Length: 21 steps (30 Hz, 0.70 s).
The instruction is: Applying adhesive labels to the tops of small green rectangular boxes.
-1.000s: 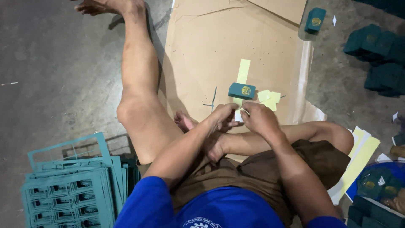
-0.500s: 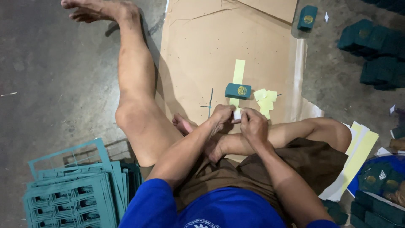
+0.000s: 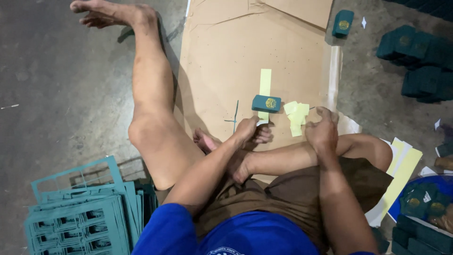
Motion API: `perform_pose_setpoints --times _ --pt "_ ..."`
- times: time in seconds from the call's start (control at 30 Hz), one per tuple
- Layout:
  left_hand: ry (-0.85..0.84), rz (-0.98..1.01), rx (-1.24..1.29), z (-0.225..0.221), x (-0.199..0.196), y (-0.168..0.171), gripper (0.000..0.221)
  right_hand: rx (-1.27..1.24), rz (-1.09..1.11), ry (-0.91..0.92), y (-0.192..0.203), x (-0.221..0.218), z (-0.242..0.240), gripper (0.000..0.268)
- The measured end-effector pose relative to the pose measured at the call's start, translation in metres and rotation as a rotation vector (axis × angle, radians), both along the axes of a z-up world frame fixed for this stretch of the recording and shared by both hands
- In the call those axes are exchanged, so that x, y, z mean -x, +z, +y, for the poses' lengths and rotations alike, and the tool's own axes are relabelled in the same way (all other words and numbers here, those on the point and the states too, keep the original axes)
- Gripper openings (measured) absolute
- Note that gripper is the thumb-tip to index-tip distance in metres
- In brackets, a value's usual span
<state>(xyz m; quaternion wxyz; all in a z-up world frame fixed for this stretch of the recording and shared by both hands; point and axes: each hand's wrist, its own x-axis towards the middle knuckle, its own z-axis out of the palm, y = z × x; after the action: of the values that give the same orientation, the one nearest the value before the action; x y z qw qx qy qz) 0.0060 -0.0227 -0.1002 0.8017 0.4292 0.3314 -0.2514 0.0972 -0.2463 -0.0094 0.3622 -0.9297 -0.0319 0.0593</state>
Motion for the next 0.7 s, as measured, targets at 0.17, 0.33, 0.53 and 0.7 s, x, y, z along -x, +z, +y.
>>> perform_pose_setpoints --times 0.17,0.33,0.53,0.7 --pt "-0.36 -0.016 -0.659 0.013 0.003 0.056 0.072 0.161 -0.094 0.194 0.023 -0.014 0.012 0.047" --pt "-0.582 0.021 -0.903 0.023 0.003 0.087 0.071 0.011 -0.114 0.614 0.05 -0.025 0.044 0.04" --pt "-0.287 -0.407 -1.229 0.04 0.001 0.11 0.037 0.065 -0.066 0.751 0.052 -0.031 0.06 0.038" --pt "-0.245 -0.85 -1.261 0.046 -0.014 0.118 0.062 0.068 -0.088 0.75 0.042 -0.033 0.061 0.032"
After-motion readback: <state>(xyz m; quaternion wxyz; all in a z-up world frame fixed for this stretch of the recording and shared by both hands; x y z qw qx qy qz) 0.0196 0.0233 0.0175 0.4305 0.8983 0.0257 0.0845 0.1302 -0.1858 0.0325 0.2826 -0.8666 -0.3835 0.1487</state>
